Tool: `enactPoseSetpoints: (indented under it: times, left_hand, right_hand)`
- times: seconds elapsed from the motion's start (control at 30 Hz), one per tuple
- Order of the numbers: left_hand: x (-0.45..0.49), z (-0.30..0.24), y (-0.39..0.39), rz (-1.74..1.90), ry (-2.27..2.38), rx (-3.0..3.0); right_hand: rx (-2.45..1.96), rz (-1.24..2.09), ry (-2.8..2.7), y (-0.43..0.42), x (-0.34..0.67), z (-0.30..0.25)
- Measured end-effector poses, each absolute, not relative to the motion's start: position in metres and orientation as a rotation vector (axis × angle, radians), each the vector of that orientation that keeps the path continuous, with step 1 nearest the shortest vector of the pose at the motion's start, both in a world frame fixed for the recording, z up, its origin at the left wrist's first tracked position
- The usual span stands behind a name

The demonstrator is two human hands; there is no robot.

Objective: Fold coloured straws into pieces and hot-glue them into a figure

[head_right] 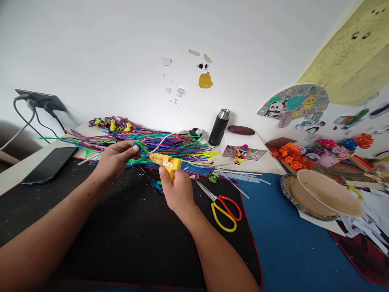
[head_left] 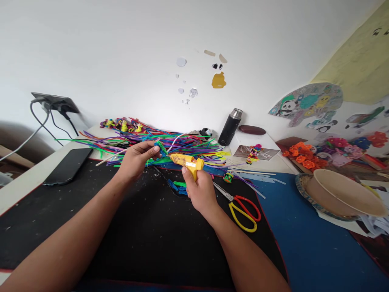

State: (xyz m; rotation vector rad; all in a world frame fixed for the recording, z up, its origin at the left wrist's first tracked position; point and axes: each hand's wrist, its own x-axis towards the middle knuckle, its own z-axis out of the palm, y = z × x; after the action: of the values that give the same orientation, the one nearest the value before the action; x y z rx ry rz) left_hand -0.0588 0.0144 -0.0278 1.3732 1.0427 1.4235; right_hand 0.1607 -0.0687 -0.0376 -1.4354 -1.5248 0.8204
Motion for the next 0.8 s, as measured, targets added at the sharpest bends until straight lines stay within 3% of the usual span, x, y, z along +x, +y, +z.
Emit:
enactPoseSetpoints:
  times: [0.8]
  left_hand:
    - [-0.0610, -0.0272, 0.0183, 1.493, 0.977, 1.202]
  right_hand:
    - [-1.464, 0.766, -1.570, -0.0639, 0.1615, -0.0413]
